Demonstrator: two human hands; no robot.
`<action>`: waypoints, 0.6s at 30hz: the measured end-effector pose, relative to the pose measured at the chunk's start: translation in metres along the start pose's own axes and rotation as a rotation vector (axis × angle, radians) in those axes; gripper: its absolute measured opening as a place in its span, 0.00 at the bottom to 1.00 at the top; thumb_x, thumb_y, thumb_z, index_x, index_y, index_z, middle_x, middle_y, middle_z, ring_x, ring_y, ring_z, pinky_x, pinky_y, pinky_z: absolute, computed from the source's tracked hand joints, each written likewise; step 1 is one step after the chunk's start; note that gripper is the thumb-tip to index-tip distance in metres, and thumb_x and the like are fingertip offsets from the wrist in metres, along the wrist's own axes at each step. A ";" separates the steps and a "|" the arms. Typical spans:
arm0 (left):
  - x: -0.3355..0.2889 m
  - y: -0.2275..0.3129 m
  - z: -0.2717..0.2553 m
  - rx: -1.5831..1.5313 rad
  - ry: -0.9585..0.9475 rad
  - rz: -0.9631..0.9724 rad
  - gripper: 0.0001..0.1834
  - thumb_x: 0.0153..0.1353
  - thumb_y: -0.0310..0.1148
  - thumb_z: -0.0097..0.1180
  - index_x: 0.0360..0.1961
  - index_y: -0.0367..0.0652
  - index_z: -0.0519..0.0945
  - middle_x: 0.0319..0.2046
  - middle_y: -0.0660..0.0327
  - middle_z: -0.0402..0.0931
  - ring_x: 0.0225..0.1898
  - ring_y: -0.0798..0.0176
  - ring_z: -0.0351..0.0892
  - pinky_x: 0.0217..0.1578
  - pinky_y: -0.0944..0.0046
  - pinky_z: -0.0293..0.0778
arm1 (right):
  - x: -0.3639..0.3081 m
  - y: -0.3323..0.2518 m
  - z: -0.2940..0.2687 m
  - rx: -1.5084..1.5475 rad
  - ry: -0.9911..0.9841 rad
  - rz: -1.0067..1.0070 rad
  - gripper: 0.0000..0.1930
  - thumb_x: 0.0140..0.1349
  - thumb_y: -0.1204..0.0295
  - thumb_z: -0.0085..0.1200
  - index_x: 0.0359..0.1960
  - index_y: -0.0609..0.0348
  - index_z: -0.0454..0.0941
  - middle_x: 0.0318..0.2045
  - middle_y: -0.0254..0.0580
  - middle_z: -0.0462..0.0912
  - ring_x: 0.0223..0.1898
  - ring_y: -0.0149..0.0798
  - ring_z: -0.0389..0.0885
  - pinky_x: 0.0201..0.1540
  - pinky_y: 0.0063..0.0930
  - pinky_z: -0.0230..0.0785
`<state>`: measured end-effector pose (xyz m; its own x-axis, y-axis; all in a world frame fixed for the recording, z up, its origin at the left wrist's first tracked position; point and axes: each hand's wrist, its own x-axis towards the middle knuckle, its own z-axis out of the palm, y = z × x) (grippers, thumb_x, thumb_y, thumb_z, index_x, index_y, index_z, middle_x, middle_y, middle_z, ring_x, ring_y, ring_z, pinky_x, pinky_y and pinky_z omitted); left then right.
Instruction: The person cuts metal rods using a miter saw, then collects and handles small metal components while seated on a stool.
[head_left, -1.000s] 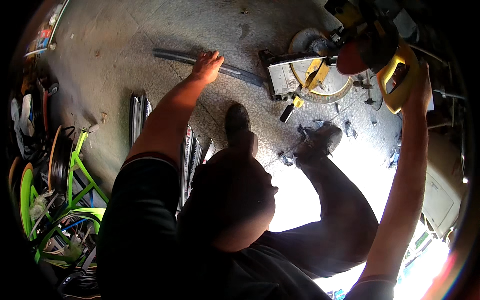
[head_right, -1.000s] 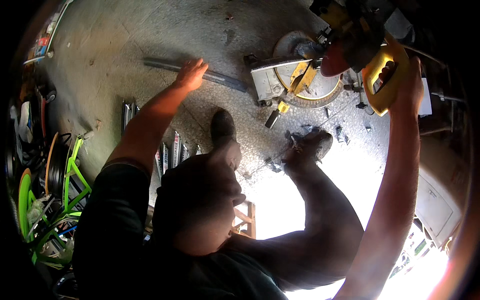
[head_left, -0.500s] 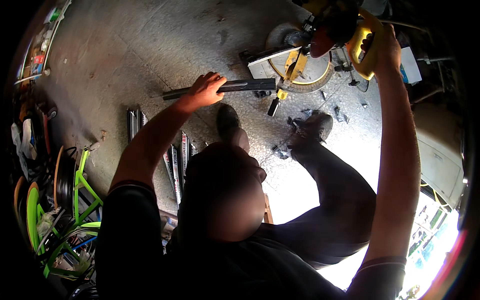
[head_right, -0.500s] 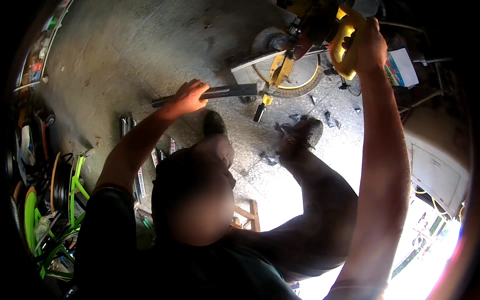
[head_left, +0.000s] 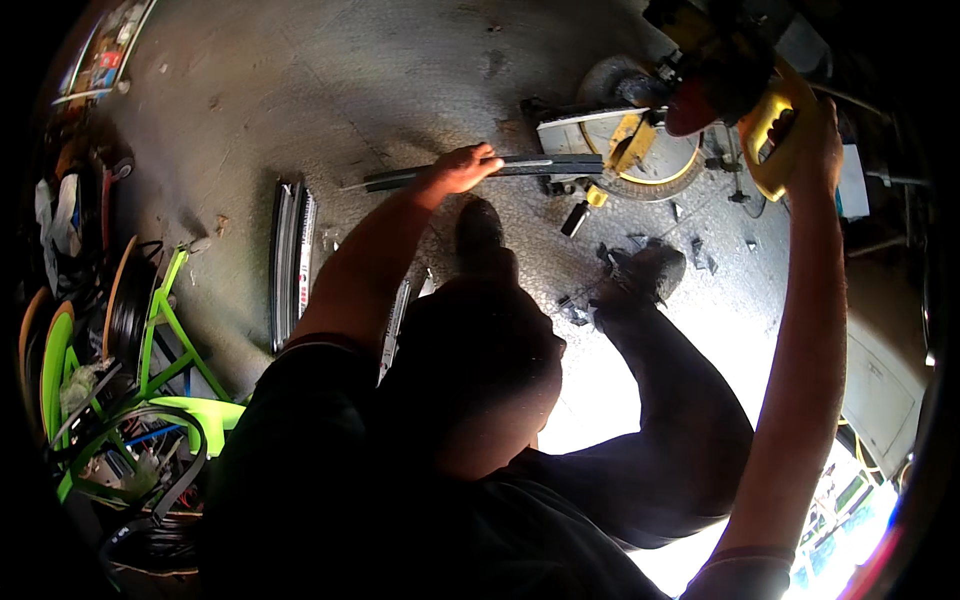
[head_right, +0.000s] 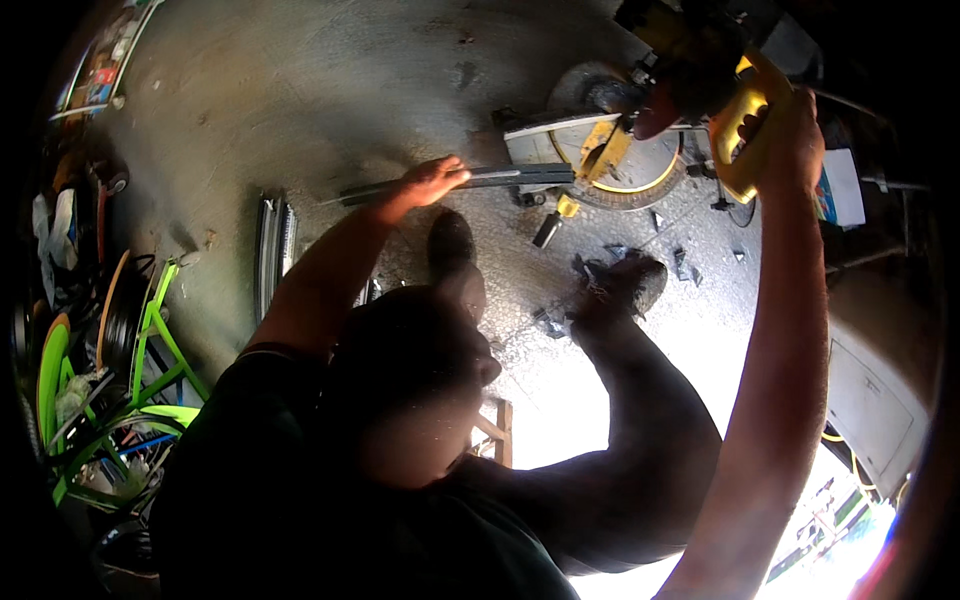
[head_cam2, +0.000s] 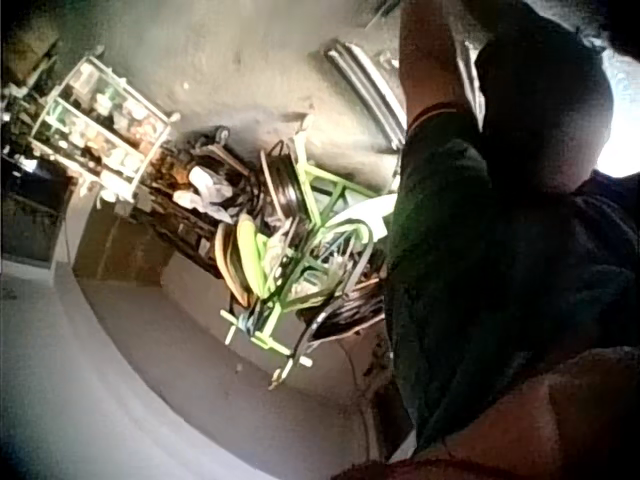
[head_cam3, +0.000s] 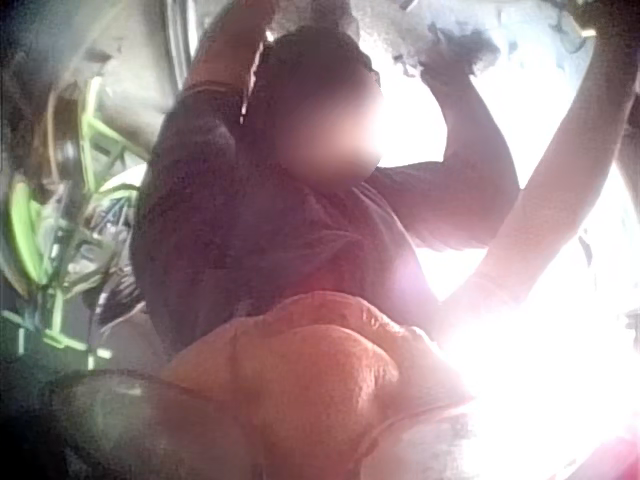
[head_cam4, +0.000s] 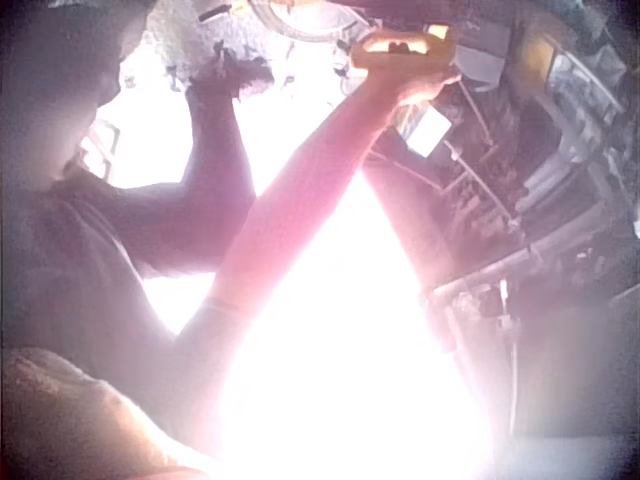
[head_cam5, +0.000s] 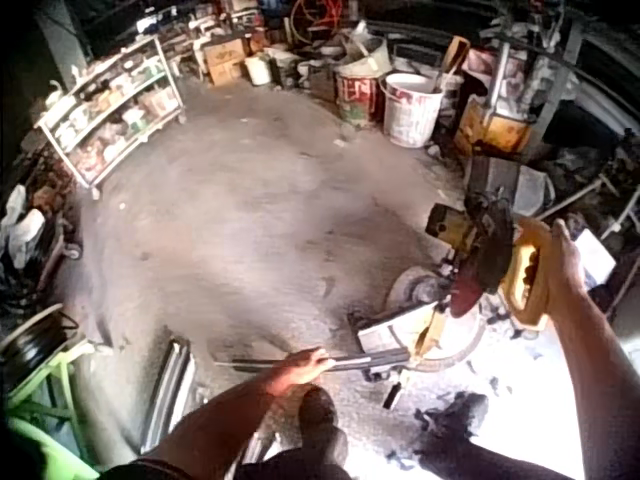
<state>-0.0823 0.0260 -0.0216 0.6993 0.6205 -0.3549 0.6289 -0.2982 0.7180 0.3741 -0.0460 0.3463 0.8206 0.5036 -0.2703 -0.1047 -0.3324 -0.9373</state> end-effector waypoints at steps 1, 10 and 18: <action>0.001 -0.006 -0.005 0.030 -0.068 -0.008 0.23 0.72 0.53 0.54 0.49 0.40 0.77 0.41 0.43 0.82 0.47 0.39 0.83 0.46 0.46 0.75 | 0.003 0.000 0.000 -0.027 0.032 -0.003 0.25 0.74 0.49 0.45 0.49 0.61 0.81 0.31 0.44 0.84 0.27 0.39 0.84 0.34 0.32 0.79; 0.016 0.015 -0.009 0.091 -0.075 -0.262 0.36 0.62 0.66 0.60 0.38 0.36 0.83 0.37 0.41 0.84 0.43 0.41 0.85 0.46 0.48 0.77 | 0.013 0.001 -0.009 -0.054 0.041 0.005 0.22 0.75 0.50 0.47 0.47 0.57 0.81 0.26 0.38 0.80 0.22 0.35 0.80 0.28 0.31 0.76; 0.030 0.037 -0.010 0.209 -0.133 -0.339 0.48 0.54 0.79 0.55 0.41 0.35 0.86 0.44 0.43 0.86 0.50 0.43 0.86 0.52 0.49 0.78 | 0.014 0.005 -0.008 -0.065 0.063 -0.009 0.29 0.73 0.48 0.42 0.49 0.66 0.81 0.30 0.47 0.86 0.25 0.40 0.86 0.31 0.33 0.80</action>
<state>-0.0415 0.0402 0.0004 0.4701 0.6140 -0.6340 0.8767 -0.2423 0.4154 0.3893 -0.0473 0.3395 0.8550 0.4565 -0.2462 -0.0623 -0.3808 -0.9226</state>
